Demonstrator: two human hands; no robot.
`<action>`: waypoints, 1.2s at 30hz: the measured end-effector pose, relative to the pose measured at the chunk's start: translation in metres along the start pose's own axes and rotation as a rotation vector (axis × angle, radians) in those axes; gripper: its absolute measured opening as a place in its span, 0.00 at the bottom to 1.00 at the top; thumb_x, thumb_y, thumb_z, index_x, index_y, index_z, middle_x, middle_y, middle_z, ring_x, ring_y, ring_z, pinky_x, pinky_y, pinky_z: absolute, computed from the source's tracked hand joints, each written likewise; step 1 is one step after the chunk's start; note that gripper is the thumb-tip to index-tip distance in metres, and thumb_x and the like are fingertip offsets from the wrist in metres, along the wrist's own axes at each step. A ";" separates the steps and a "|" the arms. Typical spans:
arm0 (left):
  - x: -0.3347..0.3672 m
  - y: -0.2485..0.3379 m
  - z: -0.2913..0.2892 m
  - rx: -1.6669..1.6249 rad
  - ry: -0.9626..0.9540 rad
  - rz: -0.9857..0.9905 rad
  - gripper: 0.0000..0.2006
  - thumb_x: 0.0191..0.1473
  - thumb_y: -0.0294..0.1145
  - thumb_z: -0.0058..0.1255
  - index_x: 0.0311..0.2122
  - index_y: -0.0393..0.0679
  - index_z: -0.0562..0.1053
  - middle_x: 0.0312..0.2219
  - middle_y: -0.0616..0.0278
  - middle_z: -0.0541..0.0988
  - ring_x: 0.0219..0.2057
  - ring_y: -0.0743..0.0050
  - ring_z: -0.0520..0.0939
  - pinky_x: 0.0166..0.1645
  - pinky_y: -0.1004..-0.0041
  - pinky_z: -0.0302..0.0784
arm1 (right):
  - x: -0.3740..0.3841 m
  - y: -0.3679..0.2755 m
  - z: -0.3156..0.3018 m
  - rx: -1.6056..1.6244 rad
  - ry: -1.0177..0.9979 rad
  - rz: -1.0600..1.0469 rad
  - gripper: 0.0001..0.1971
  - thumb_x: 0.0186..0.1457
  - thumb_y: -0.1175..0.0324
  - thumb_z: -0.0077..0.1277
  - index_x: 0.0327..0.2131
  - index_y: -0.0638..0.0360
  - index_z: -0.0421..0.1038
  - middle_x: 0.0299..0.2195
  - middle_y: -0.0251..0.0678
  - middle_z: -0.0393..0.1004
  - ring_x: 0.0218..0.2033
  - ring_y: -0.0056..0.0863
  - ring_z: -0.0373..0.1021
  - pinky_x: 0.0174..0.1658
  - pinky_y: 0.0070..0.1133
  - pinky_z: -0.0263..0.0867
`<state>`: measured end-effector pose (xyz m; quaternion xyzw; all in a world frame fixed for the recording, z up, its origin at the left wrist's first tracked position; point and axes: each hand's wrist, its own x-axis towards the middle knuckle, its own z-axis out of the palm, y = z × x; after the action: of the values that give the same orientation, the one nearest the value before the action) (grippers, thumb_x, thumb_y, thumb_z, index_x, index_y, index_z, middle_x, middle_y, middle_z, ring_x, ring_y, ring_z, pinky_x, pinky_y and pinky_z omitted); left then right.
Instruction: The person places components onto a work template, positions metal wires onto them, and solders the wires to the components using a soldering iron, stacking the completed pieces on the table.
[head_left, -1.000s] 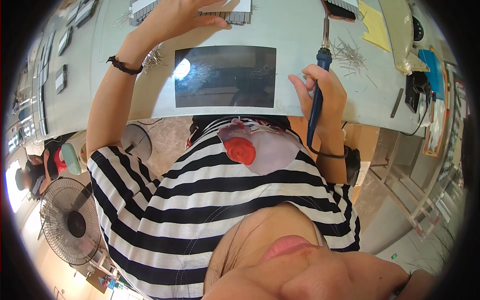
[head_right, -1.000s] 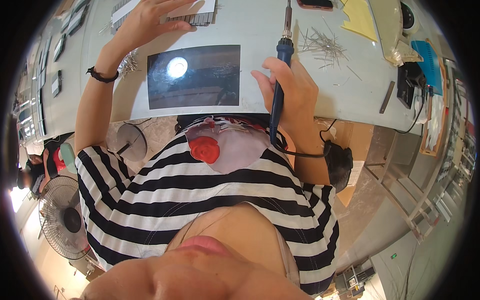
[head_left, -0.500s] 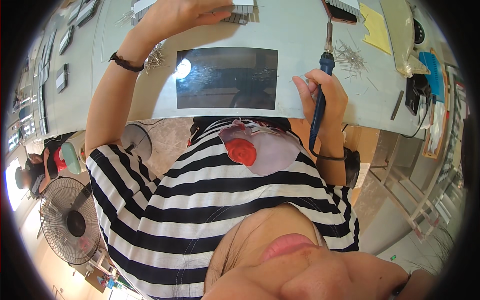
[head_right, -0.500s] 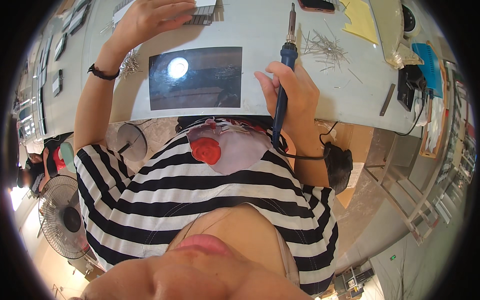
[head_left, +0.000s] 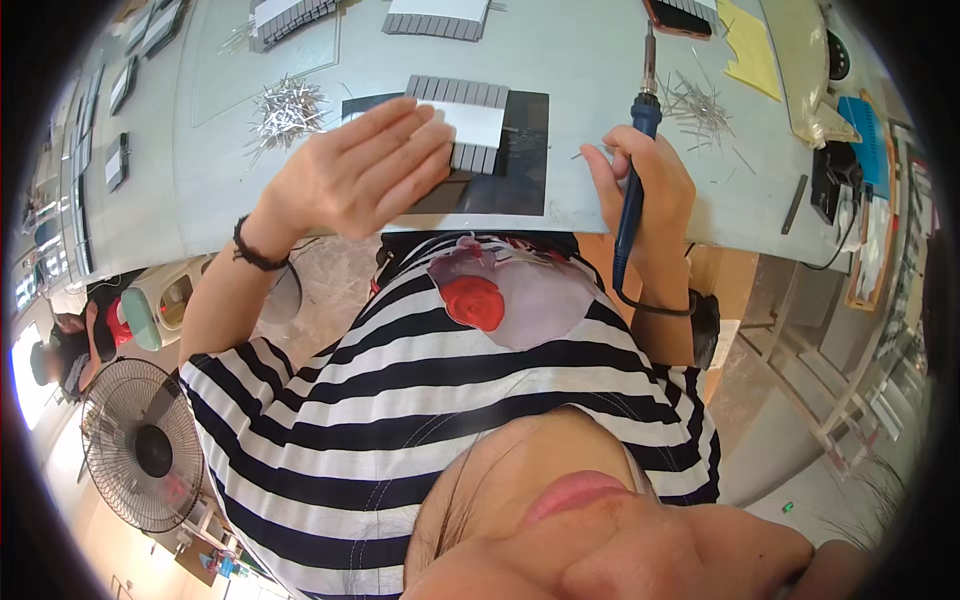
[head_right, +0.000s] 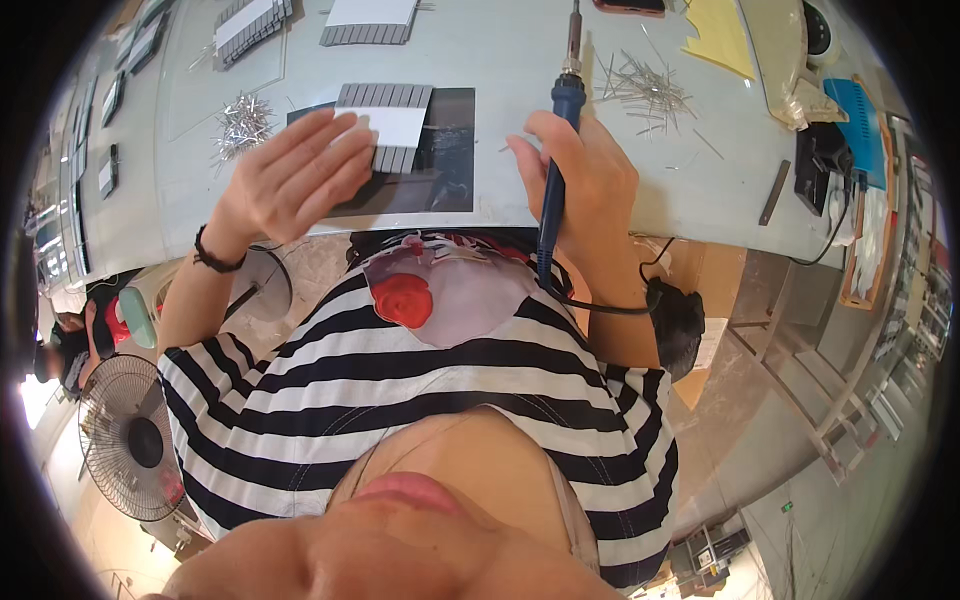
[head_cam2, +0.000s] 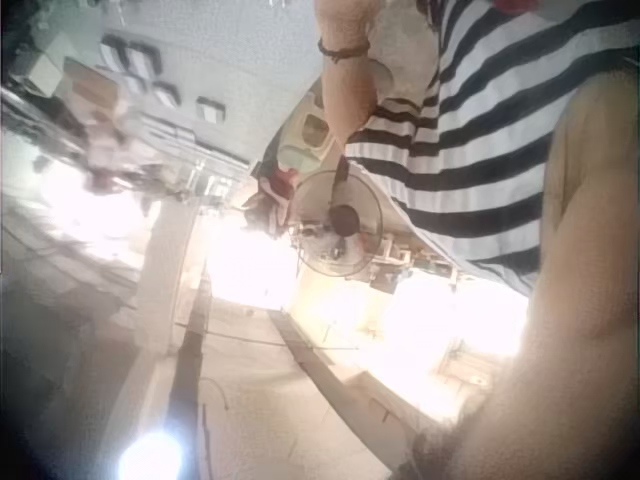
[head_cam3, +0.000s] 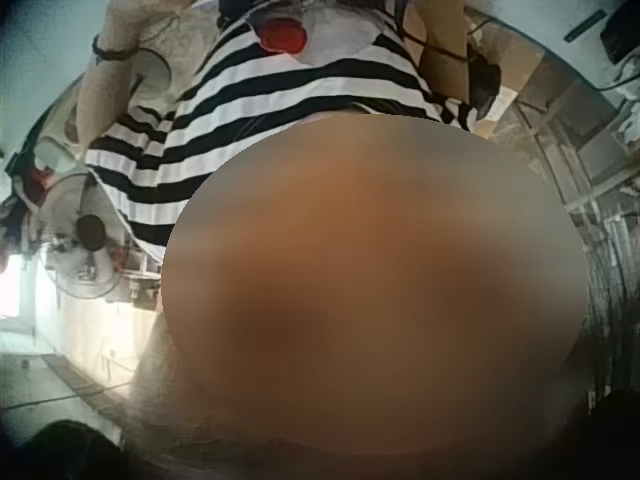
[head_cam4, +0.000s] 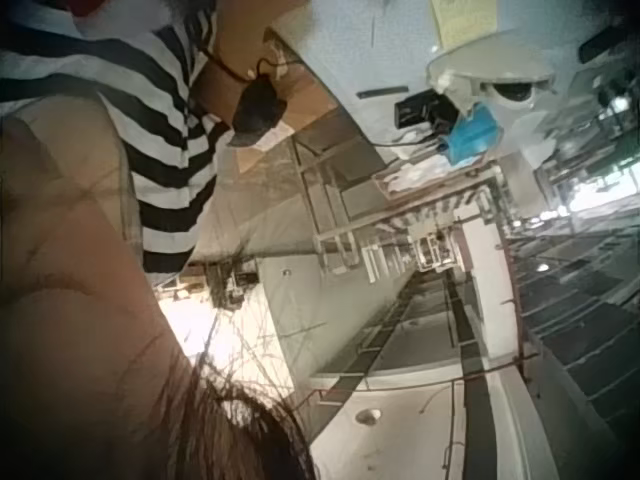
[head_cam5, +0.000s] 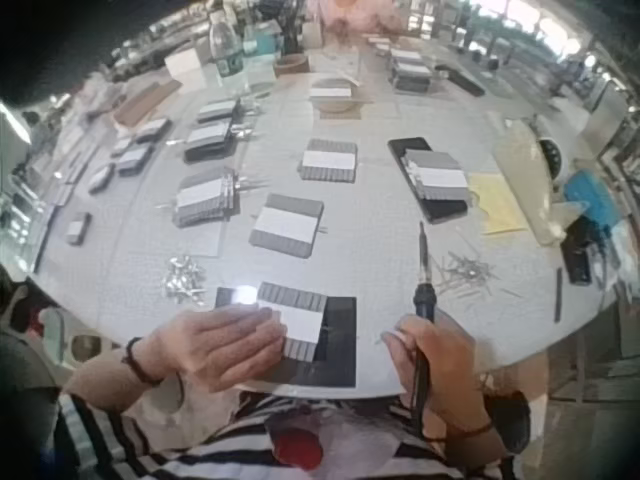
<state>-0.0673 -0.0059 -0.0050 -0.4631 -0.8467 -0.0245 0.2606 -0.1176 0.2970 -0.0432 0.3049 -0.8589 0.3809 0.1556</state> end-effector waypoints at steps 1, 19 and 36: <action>-0.003 0.010 0.000 0.010 -0.019 -0.028 0.08 0.53 0.25 0.60 0.39 0.34 0.78 0.38 0.55 0.84 0.41 0.59 0.87 0.51 0.63 0.84 | 0.001 -0.001 0.000 -0.002 -0.006 0.001 0.14 0.49 0.73 0.66 0.37 0.52 0.72 0.21 0.33 0.65 0.20 0.31 0.65 0.23 0.26 0.60; 0.013 0.063 0.014 -0.234 -0.141 -0.458 0.29 0.51 0.54 0.61 0.52 0.42 0.77 0.51 0.62 0.78 0.52 0.60 0.78 0.61 0.55 0.69 | 0.002 -0.029 0.027 -0.044 0.026 -0.024 0.13 0.50 0.77 0.64 0.37 0.54 0.72 0.19 0.29 0.64 0.18 0.26 0.63 0.23 0.25 0.59; 0.013 0.063 0.018 -0.239 -0.032 -0.465 0.25 0.50 0.52 0.60 0.43 0.38 0.77 0.45 0.59 0.78 0.49 0.59 0.77 0.60 0.52 0.68 | 0.014 -0.021 0.024 -0.070 0.043 -0.072 0.13 0.50 0.75 0.66 0.36 0.56 0.71 0.18 0.31 0.61 0.17 0.24 0.61 0.22 0.22 0.58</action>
<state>-0.0304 0.0448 -0.0266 -0.2837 -0.9256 -0.1761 0.1780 -0.1150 0.2627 -0.0400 0.3217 -0.8568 0.3510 0.1980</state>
